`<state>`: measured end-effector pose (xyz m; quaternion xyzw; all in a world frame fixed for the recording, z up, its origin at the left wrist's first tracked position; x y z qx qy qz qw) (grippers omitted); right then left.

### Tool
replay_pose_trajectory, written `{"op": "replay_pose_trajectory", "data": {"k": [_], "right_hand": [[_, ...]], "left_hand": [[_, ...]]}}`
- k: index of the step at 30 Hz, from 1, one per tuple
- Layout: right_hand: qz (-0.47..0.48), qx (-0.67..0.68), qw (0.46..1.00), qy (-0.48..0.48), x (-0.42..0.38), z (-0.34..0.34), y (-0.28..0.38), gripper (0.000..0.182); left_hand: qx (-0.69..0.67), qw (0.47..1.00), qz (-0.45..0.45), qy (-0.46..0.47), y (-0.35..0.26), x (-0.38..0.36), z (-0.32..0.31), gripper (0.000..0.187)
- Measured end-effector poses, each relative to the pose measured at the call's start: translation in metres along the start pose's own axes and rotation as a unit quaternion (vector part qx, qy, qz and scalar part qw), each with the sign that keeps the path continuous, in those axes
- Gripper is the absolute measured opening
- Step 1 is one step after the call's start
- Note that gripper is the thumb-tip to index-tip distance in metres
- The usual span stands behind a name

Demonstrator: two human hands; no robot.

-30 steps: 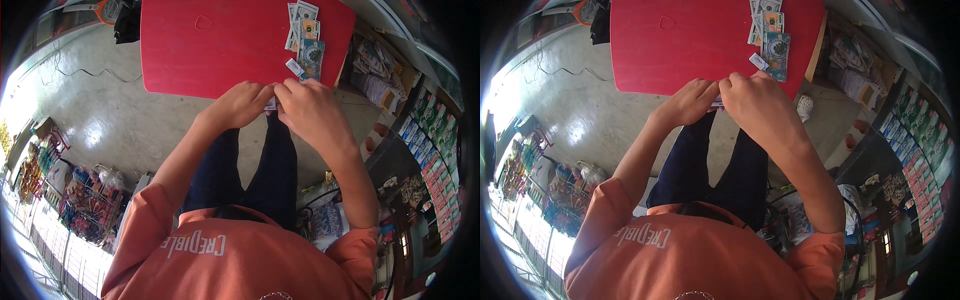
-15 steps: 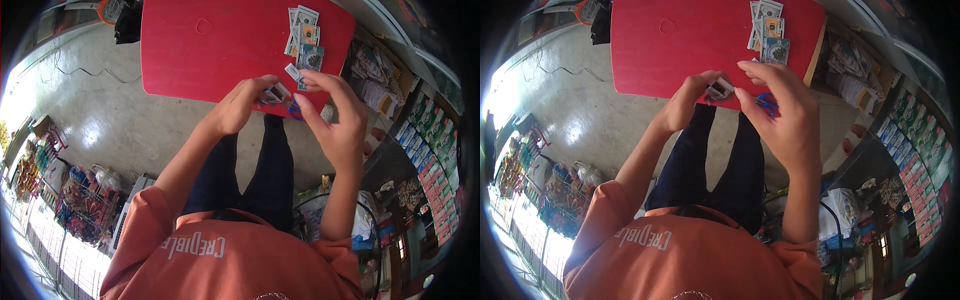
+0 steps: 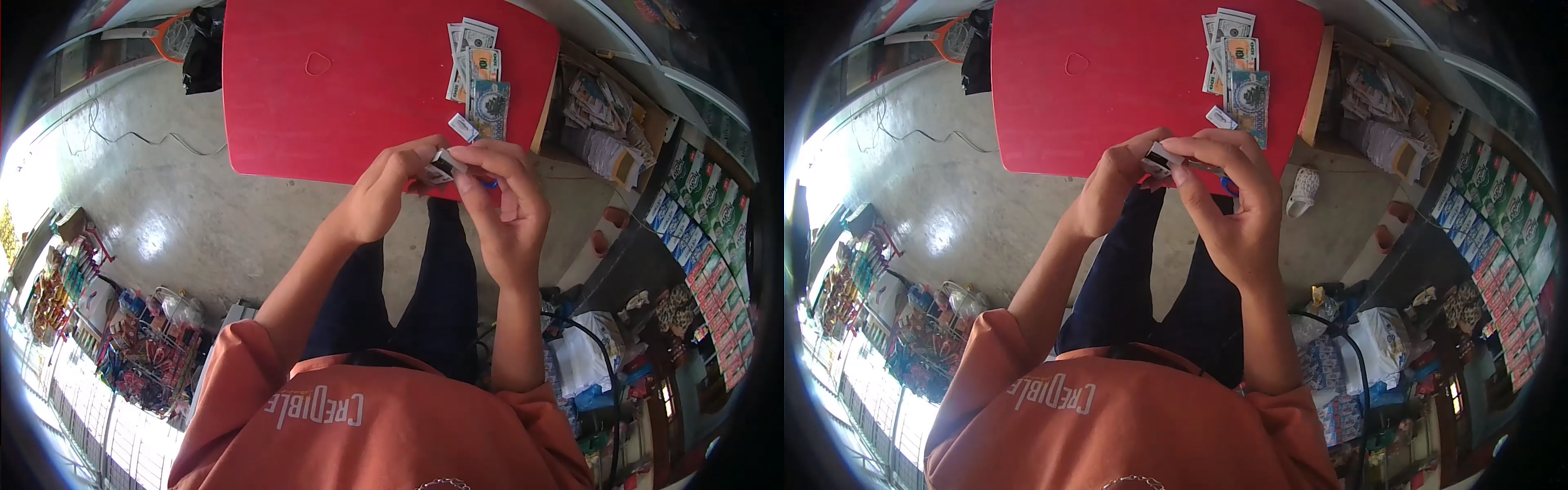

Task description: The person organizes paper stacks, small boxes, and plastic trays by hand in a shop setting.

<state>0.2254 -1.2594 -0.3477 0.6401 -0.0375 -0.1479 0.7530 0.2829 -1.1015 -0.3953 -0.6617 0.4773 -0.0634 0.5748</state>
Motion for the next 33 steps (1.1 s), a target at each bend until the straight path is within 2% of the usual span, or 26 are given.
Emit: {"op": "replay_pose_trajectory", "data": {"k": [1,3,6,7,9,13,15,19,21,24,27,33], "right_hand": [[0.013,-0.025,1.000,0.010,0.000,0.002,0.001,0.020],[-0.015,0.017,1.000,-0.001,-0.002,0.002,0.001,0.020],[-0.078,0.108,0.991,-0.021,-0.006,-0.001,-0.003,0.019],[-0.101,0.143,0.984,-0.029,-0.007,-0.002,-0.005,0.019],[-0.095,0.127,0.987,-0.034,-0.009,-0.003,-0.005,0.017],[-0.074,0.098,0.992,-0.035,-0.011,-0.001,-0.006,0.016],[-0.084,0.093,0.991,-0.041,-0.012,-0.001,-0.009,0.015],[-0.087,0.064,0.991,-0.072,-0.013,-0.005,-0.006,0.013],[-0.057,0.005,0.995,-0.082,-0.013,-0.006,-0.006,0.013],[-0.064,-0.020,0.994,-0.082,-0.016,-0.006,-0.007,0.014],[-0.056,-0.039,0.993,-0.094,-0.018,-0.008,-0.009,0.013],[-0.041,-0.082,0.993,-0.075,-0.020,-0.003,-0.010,0.013]], "left_hand": [[-0.002,1.000,0.003,0.002,-0.001,0.000,-0.002,0.055],[-0.005,1.000,0.010,0.004,-0.005,0.000,-0.006,0.052],[-0.100,0.991,0.052,-0.074,0.014,-0.001,-0.016,0.039],[-0.105,0.991,0.052,-0.058,0.012,-0.001,-0.016,0.041],[-0.117,0.991,0.053,-0.026,0.006,0.000,-0.015,0.045],[-0.132,0.988,0.070,-0.025,0.009,-0.006,-0.016,0.055],[-0.118,0.988,0.096,-0.002,0.004,-0.008,-0.016,0.062],[-0.120,0.985,0.120,-0.021,0.004,-0.011,-0.019,0.080],[-0.101,0.984,0.148,-0.017,0.004,-0.011,-0.019,0.088],[-0.070,0.984,0.159,-0.034,0.001,-0.013,-0.022,0.089],[-0.062,0.988,0.128,-0.052,0.007,-0.011,-0.022,0.064],[-0.035,0.985,0.159,-0.065,0.015,-0.013,-0.022,0.071]]}}
Point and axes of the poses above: each hand's wrist, its own x-axis towards the middle knuckle, its own z-axis out of the back of the hand, y = z × x, the point moved 2 cm from there along x, towards the middle knuckle, and after that the axes turned 2 degrees about -y, right-handed, at the moved point
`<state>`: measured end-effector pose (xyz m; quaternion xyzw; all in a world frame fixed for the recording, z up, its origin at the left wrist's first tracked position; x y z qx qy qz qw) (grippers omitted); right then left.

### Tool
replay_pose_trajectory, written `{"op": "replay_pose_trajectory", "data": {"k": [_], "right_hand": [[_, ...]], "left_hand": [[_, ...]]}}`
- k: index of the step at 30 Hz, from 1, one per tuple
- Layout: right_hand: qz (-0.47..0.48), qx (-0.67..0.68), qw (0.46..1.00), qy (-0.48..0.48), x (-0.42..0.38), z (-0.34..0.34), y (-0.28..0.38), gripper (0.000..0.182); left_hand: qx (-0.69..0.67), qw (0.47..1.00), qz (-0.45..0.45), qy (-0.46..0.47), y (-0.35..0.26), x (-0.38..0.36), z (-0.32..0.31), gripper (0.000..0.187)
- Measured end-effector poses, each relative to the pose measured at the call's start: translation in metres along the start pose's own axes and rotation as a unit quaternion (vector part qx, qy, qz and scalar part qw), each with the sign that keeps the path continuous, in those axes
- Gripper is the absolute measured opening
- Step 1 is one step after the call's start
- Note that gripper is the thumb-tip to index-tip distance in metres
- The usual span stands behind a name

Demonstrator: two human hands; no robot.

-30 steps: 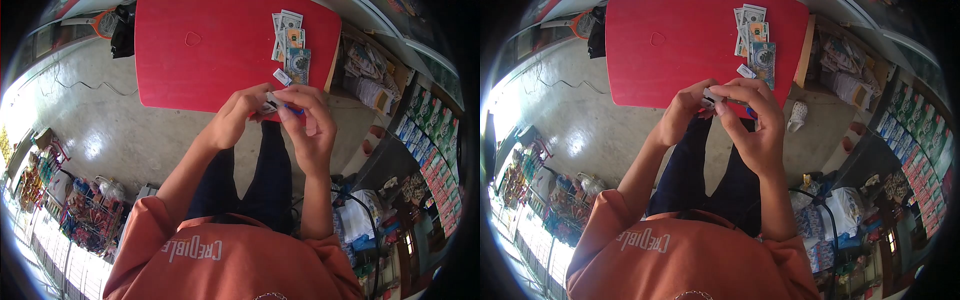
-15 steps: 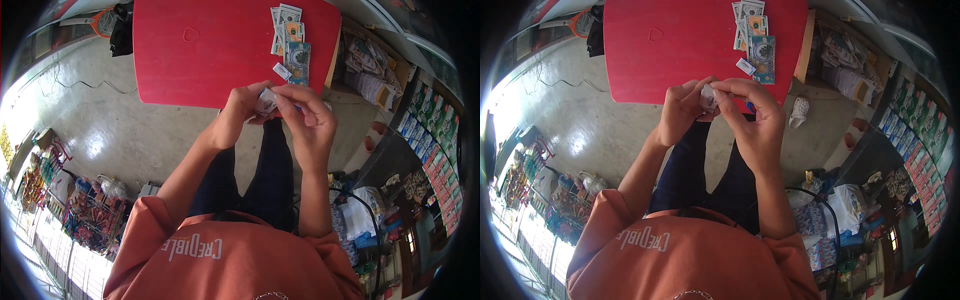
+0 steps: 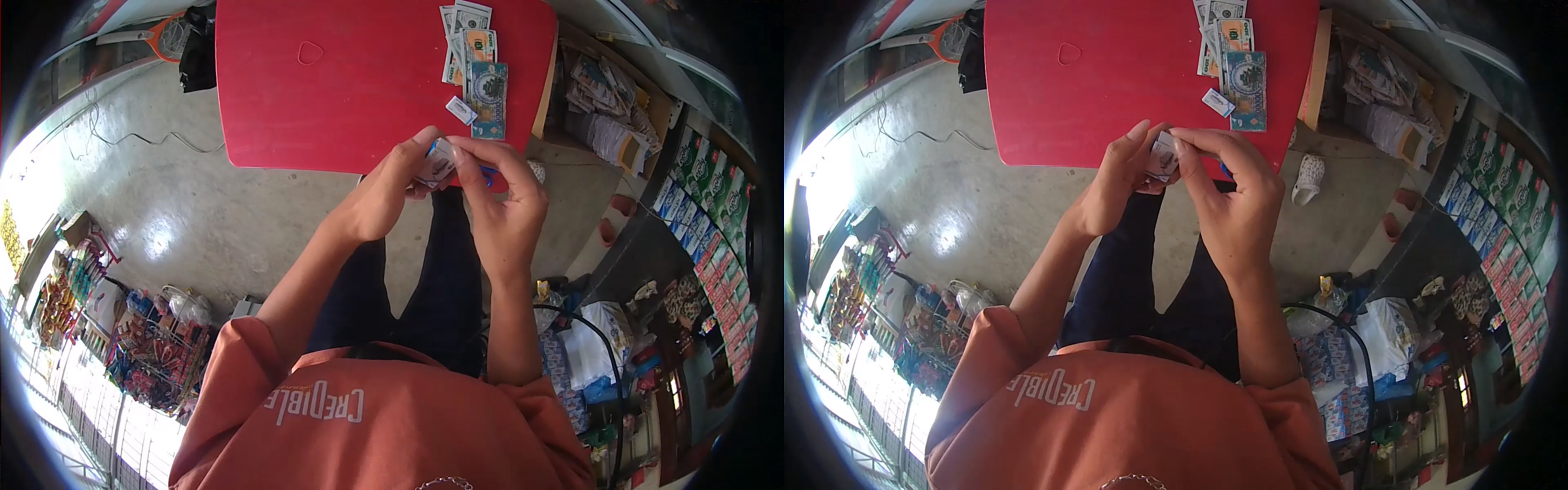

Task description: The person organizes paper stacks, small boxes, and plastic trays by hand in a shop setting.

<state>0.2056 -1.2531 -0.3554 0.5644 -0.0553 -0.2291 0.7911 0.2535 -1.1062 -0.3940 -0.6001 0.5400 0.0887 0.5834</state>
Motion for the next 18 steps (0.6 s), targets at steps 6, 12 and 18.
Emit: {"op": "replay_pose_trajectory", "data": {"k": [6,12,18], "right_hand": [[-0.043,0.015,0.999,0.021,0.000,0.006,0.000,0.014],[0.009,0.002,1.000,0.013,-0.001,0.007,-0.004,0.015],[-0.028,0.010,1.000,0.004,-0.010,0.002,-0.007,0.014]], "left_hand": [[0.038,0.999,-0.014,0.005,0.002,0.003,0.000,0.075],[0.045,0.999,0.015,0.026,0.001,0.005,0.000,0.077],[0.022,0.998,-0.012,-0.049,0.002,0.001,-0.006,0.053]]}}
Point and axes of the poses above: each hand's wrist, its own x-axis towards the middle knuckle, its own z-axis out of the back of the hand, y = z × x, the point moved 2 cm from there along x, towards the middle knuckle, and after that the axes turned 2 degrees about -y, right-handed, at the moved point
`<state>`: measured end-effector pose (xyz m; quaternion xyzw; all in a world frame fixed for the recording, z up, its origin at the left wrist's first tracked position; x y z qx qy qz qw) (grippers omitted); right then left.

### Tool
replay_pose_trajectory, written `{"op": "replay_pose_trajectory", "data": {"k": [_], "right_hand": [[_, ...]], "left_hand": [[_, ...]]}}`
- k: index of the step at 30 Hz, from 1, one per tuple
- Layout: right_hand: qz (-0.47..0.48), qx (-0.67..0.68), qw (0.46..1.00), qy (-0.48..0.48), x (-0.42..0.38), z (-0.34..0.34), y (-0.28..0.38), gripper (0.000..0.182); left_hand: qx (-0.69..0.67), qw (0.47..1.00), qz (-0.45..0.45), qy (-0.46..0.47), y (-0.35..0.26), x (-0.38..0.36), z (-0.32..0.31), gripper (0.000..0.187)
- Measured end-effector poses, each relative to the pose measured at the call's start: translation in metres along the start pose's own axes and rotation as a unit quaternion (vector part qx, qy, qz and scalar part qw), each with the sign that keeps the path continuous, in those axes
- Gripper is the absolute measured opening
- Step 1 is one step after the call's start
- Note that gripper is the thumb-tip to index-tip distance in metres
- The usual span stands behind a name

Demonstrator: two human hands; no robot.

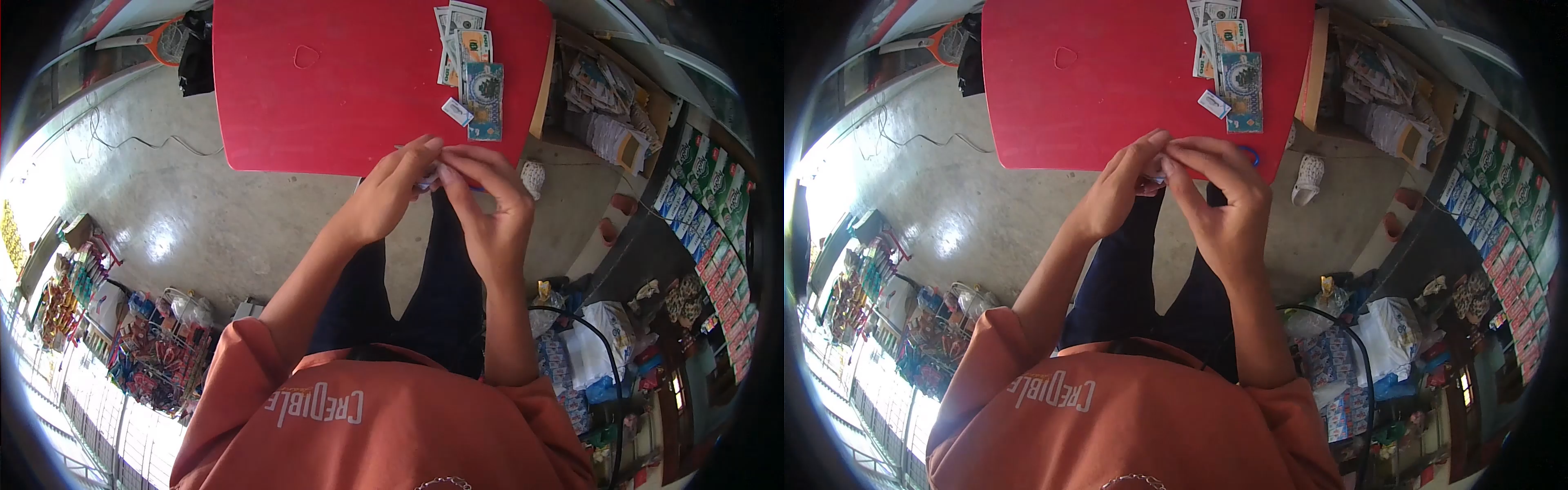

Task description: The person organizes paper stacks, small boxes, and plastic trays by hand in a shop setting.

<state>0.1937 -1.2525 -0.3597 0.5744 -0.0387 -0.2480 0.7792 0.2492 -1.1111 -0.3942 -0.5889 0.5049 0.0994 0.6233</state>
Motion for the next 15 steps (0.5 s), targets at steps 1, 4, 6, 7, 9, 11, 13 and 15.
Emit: {"op": "replay_pose_trajectory", "data": {"k": [1,4,6,7,9,11,13,15], "right_hand": [[-0.019,0.015,1.000,0.004,-0.001,0.000,-0.003,0.014],[0.034,-0.119,0.991,-0.050,0.005,-0.004,-0.044,0.021],[0.063,-0.269,0.959,-0.070,0.012,-0.008,-0.085,0.034],[0.061,-0.311,0.946,-0.067,0.020,-0.010,-0.098,0.037],[0.051,-0.392,0.917,-0.058,0.030,-0.017,-0.118,0.042],[0.045,-0.424,0.903,-0.039,0.035,-0.025,-0.139,0.048],[0.041,-0.449,0.892,-0.033,0.042,-0.029,-0.153,0.049],[0.021,-0.449,0.893,-0.028,0.047,-0.029,-0.159,0.047]], "left_hand": [[-0.006,1.000,0.009,-0.010,0.005,0.003,0.001,0.051],[0.002,0.999,0.009,-0.035,0.032,0.012,0.012,0.048],[0.046,0.997,-0.030,-0.044,0.046,0.020,0.022,0.048],[0.025,0.998,-0.010,-0.048,0.048,0.023,0.025,0.048],[-0.018,0.997,0.037,-0.058,0.055,0.022,0.031,0.048],[-0.015,0.997,0.036,-0.059,0.064,0.024,0.037,0.048],[-0.018,0.997,0.043,-0.065,0.064,0.027,0.039,0.049],[-0.025,0.995,0.063,-0.076,0.063,0.029,0.038,0.050]]}}
Point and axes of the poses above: each hand's wrist, its own x-axis towards the middle knuckle, its own z-axis out of the back of the hand, y = z × x, the point moved 2 cm from there along x, towards the middle knuckle, and after that the axes turned 2 degrees about -y, right-handed, at the moved point
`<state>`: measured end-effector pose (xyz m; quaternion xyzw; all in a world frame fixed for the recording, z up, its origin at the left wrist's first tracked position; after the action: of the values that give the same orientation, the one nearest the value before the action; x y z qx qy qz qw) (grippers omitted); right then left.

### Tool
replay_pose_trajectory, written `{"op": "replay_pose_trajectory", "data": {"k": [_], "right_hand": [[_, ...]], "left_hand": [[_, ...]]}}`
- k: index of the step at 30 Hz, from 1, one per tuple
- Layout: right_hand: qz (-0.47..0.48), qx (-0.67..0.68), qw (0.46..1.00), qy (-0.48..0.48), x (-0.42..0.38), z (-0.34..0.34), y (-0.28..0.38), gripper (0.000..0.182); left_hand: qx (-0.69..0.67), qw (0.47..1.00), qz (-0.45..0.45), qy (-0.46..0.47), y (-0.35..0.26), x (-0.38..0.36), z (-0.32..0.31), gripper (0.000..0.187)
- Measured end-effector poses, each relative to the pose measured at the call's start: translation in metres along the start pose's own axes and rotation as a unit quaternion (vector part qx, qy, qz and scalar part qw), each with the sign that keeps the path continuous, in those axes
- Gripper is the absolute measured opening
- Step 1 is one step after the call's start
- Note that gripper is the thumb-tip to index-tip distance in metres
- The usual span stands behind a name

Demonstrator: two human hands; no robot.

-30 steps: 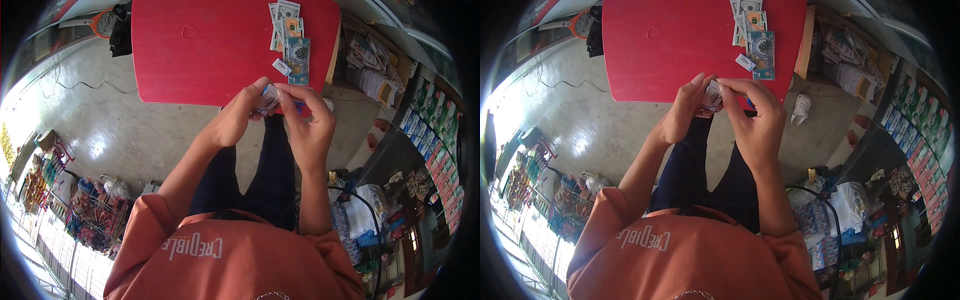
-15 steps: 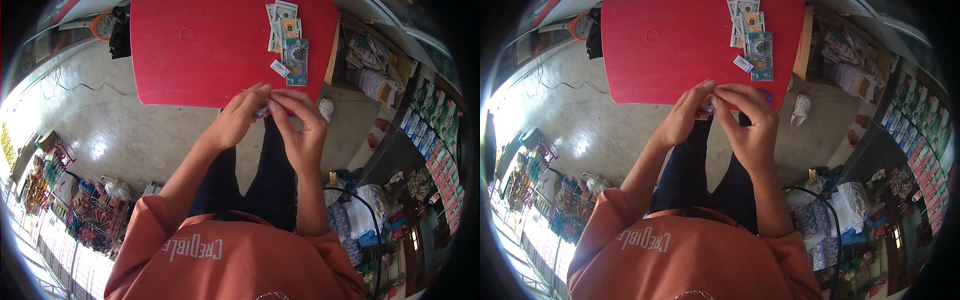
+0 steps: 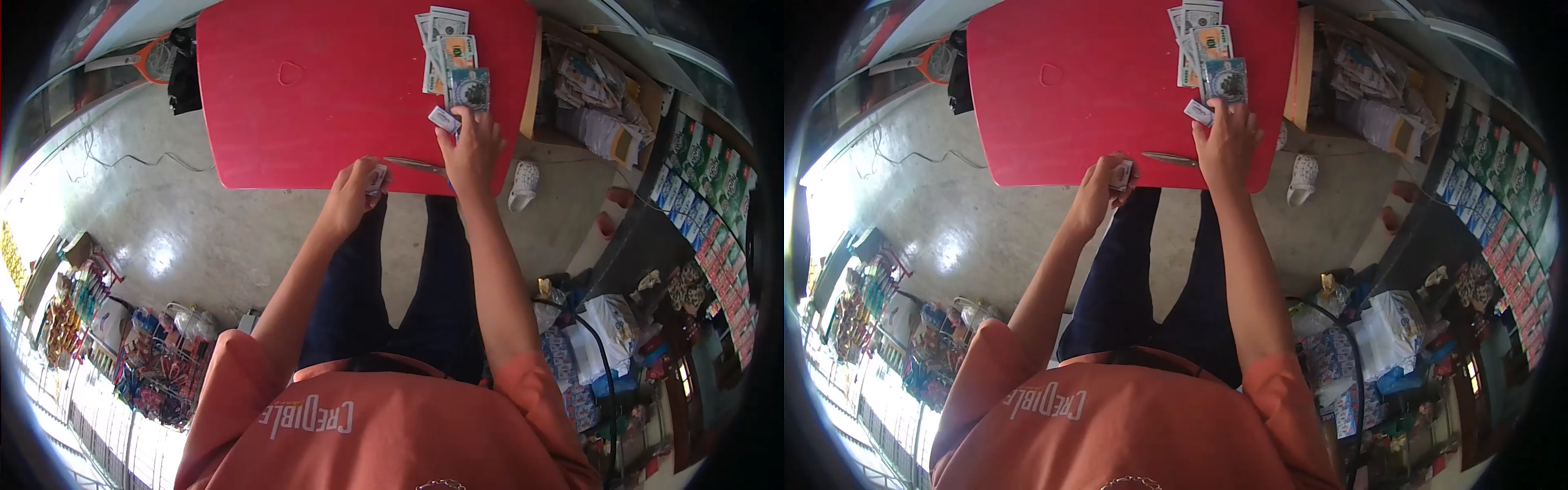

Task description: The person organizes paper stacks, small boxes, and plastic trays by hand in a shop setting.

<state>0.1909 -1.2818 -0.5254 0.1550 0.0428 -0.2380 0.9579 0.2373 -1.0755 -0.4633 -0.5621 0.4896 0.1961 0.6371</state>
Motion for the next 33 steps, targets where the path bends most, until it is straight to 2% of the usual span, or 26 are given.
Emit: {"op": "replay_pose_trajectory", "data": {"k": [2,6,12,15,18,21,24,26,30,33], "right_hand": [[-0.004,0.014,1.000,0.009,0.003,-0.004,-0.003,0.044],[0.051,0.131,0.988,-0.068,0.009,0.024,0.007,0.034],[0.063,0.103,0.993,0.004,0.006,0.019,0.005,0.036],[0.082,0.107,0.991,0.024,0.006,0.006,0.005,0.039],[0.084,0.154,0.984,0.009,0.012,0.006,0.006,0.041],[-0.012,0.243,0.970,-0.022,0.015,0.003,-0.016,0.040],[-0.107,0.269,0.955,-0.068,0.019,0.010,-0.041,0.036],[-0.139,0.247,0.953,-0.105,0.015,0.004,-0.070,0.035],[-0.225,0.305,0.922,-0.075,0.006,0.002,-0.108,0.036],[-0.206,0.260,0.938,-0.104,-0.003,0.000,-0.125,0.036]], "left_hand": [[0.006,1.000,0.008,0.002,0.001,0.004,0.001,0.050],[-0.003,1.000,0.002,0.013,0.001,0.013,0.006,0.048],[-0.005,0.998,-0.022,-0.059,0.004,0.044,0.008,0.043],[0.024,0.997,-0.027,-0.061,-0.005,0.065,0.004,0.040],[0.104,0.989,-0.073,-0.072,-0.012,0.088,-0.002,0.036],[0.262,0.953,-0.116,-0.098,-0.035,0.093,-0.015,0.033],[0.306,0.913,-0.248,-0.103,-0.033,0.109,-0.026,0.032],[0.370,0.879,-0.270,-0.136,-0.033,0.113,-0.029,0.031],[0.417,0.827,-0.332,-0.178,-0.025,0.120,-0.026,0.031],[0.391,0.846,-0.300,-0.204,-0.027,0.106,-0.015,0.036]]}}
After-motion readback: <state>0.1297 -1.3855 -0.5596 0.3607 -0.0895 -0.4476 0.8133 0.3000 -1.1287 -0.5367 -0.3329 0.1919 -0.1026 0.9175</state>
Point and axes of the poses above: each hand's wrist, its own x-axis towards the middle knuckle, its own z-axis out of the back of the hand, y = z × x, the point moved 2 cm from there along x, towards the middle knuckle, and after that the axes turned 2 degrees about -y, right-handed, at the moved point
